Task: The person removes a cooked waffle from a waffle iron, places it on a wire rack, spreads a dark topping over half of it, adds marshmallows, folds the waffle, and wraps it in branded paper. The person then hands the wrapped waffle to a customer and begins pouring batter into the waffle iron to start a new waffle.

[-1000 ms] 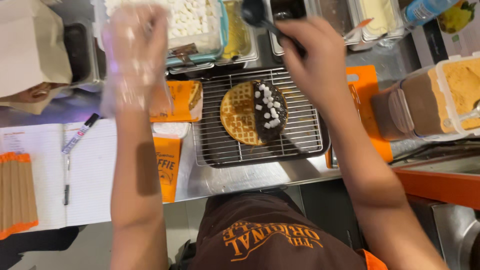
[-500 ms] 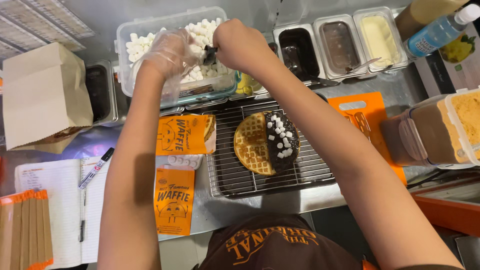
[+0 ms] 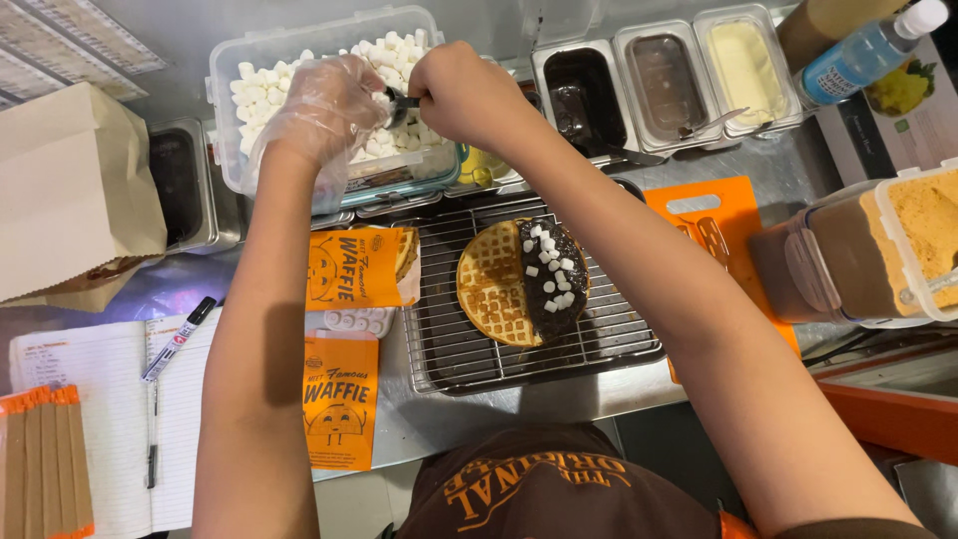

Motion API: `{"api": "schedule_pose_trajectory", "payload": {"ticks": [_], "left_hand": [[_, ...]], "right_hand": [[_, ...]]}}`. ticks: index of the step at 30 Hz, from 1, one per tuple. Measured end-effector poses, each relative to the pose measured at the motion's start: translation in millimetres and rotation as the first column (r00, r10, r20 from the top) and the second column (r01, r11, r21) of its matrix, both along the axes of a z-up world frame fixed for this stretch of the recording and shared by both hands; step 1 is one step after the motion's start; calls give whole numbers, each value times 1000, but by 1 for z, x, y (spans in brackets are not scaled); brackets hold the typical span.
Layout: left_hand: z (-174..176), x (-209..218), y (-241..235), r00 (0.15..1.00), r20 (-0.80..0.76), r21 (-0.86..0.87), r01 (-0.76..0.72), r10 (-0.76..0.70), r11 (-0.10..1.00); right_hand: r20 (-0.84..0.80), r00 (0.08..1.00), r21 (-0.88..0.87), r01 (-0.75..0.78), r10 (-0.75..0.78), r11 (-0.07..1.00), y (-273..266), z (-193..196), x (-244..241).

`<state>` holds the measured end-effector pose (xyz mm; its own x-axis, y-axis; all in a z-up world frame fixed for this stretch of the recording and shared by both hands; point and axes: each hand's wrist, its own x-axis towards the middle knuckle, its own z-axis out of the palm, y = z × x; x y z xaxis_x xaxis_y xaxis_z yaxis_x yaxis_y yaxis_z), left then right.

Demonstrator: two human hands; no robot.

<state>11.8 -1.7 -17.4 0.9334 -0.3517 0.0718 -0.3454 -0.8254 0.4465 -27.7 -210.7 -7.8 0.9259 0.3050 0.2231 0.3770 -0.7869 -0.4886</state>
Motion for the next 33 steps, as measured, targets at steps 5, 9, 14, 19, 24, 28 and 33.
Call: {"api": "schedule_pose_trajectory", "payload": {"ticks": [5,9,14,19,24,28,33], "left_hand": [[20,-21,-12,993,120,-100,12,0,995],[51,-54,-32,910,364,-181,279,-199,943],[54,-143,-88,900,340,-261,368,-272,892],[5,-189,-137,964,12,-437,243,-264,866],[-49,-201,-144,962,-225,-444,39,-153,895],[-70,-221,-134,948,-293,-398,-4,-123,918],[-68,-247,-134,955,-283,-315,-11,-83,949]], "right_hand": [[112,989,199,-120,99,973,-15,9,-7],[205,973,299,-167,108,939,-56,38,-55],[119,993,330,-31,-8,944,-121,52,-179],[-64,978,377,209,-199,902,-132,-2,-240],[-6,942,334,319,-336,887,-132,-69,-252],[43,930,378,322,-365,868,-131,-96,-260],[49,938,366,304,-344,879,-127,-96,-271]]}}
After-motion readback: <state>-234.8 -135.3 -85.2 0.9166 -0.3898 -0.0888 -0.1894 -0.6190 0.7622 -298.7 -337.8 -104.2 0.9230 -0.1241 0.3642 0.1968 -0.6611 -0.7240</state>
